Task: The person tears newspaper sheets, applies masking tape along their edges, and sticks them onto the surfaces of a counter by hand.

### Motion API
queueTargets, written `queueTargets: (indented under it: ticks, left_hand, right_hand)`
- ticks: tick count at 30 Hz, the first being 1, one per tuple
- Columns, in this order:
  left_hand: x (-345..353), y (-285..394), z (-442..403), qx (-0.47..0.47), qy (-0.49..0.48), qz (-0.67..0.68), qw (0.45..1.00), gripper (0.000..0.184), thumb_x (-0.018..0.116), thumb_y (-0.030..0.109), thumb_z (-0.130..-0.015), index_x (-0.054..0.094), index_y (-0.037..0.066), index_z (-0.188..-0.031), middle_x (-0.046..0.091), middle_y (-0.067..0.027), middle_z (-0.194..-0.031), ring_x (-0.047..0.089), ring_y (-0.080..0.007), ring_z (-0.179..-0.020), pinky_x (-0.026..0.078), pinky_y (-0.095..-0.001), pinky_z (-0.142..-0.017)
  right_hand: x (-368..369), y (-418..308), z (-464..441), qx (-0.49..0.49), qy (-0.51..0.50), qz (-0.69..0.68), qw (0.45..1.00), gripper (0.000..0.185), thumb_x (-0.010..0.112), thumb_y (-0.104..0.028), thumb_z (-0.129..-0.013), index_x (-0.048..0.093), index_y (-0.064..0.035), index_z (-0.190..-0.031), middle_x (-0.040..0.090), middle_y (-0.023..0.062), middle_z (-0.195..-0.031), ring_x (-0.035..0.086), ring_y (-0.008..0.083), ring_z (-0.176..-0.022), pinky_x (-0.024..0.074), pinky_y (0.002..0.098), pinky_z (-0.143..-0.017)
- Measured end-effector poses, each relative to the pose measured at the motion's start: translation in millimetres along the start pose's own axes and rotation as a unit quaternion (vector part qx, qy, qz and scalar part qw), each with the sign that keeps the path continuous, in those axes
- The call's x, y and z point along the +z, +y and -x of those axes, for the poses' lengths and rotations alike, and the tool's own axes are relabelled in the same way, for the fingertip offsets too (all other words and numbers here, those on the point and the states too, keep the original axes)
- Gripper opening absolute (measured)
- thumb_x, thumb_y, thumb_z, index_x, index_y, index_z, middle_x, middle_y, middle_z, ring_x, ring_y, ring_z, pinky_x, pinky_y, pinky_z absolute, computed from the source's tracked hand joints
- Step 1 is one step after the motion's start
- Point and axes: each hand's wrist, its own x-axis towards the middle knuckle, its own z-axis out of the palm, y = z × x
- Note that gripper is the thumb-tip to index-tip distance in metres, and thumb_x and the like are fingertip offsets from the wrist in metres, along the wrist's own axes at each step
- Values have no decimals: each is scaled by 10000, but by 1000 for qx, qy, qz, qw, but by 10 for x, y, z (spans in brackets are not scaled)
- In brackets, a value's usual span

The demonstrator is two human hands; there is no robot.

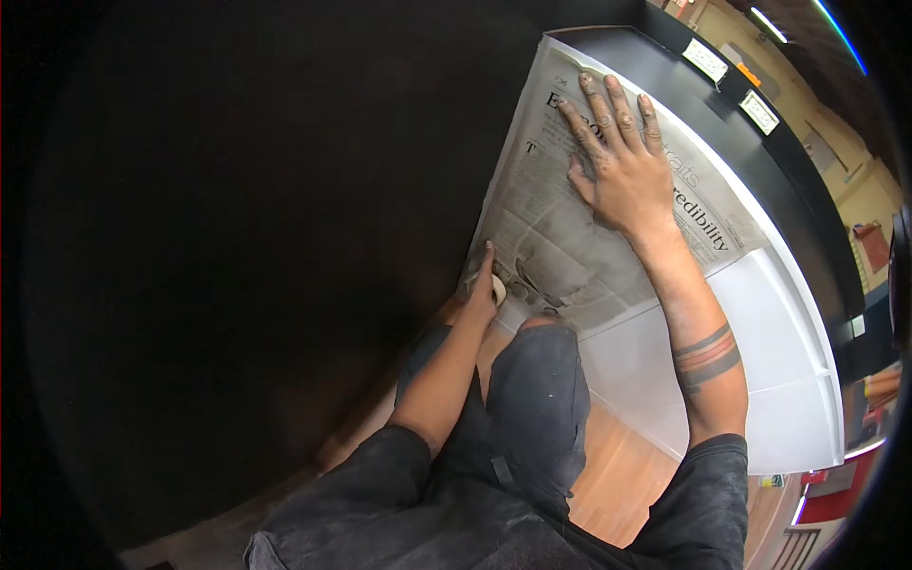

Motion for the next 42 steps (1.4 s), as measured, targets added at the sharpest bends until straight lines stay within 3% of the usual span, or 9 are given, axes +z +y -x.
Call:
queueTargets:
  ticks: [5,12,24,27,29,30,33,37,42]
  left_hand:
    - [-117,-59,-139,-41,30,-2,999,1314,823,758,-733,198,96,-1680,227,-103,-1732,272,-297,-1564,246,-471,-1274]
    - [-173,13,-118,-77,-6,1,997,1331,814,744,-754,160,36,-1673,182,-156,-1739,224,-308,-1590,204,-467,-1296]
    - [-218,-4,-159,-104,0,15,994,1287,848,709,-743,221,69,-1667,299,-142,-1694,309,-338,-1547,282,-471,-1271]
    - [95,341,502,-101,-15,-19,995,1210,761,728,-826,208,56,-1668,247,-183,-1712,321,-374,-1540,344,-541,-1231]
    - [-187,39,130,-50,-65,10,997,1134,755,714,-844,303,37,-1634,329,-186,-1674,370,-365,-1508,363,-527,-1221]
    - [-118,59,208,-44,-43,-3,998,1097,758,686,-859,325,27,-1622,366,-189,-1650,398,-362,-1490,386,-518,-1207]
    - [53,91,472,-9,-2,-22,1000,910,747,594,-923,427,15,-1548,495,-181,-1548,510,-344,-1392,467,-478,-1141]
    - [232,105,879,108,56,-59,991,551,644,431,-1031,546,30,-1395,631,-93,-1207,619,-213,-1075,538,-372,-923]
    - [544,468,1583,248,-50,-79,964,409,344,280,-1115,575,-5,-1298,626,-88,-1092,599,-176,-946,501,-350,-888]
  right_hand:
    - [-19,-3,19,-4,-6,1,1000,686,623,-451,-944,446,-322,-1594,310,12,-1715,201,185,-1607,79,474,-1348]
    - [-36,-21,2,4,-11,-23,1000,696,661,-409,-910,480,-312,-1575,334,17,-1706,233,205,-1600,80,476,-1345]
    - [-146,-81,-50,18,11,-165,986,703,745,-147,-794,599,-199,-1480,375,111,-1683,277,327,-1588,142,552,-1309]
    - [-167,-91,-45,9,11,-194,981,676,773,-144,-767,637,-128,-1429,377,145,-1677,271,360,-1589,125,596,-1299]
    - [-133,-129,-25,-16,22,-187,982,654,780,-163,-760,657,-109,-1400,396,149,-1665,280,368,-1585,129,613,-1294]
    - [-136,-158,-7,-49,38,-198,978,481,640,-172,-905,670,-17,-1360,458,215,-1612,312,404,-1564,148,641,-1283]
    - [-17,-305,70,-65,114,-217,967,328,649,-222,-925,773,-76,-1191,567,211,-1520,403,407,-1518,176,643,-1281]
    - [107,-358,34,-87,191,-230,950,269,667,-182,-912,788,-57,-1116,679,136,-1381,619,331,-1233,474,491,-1100]
    - [266,-357,-69,-68,206,-437,873,302,765,-134,-792,782,-27,-1074,707,132,-1279,649,285,-1090,557,436,-935]
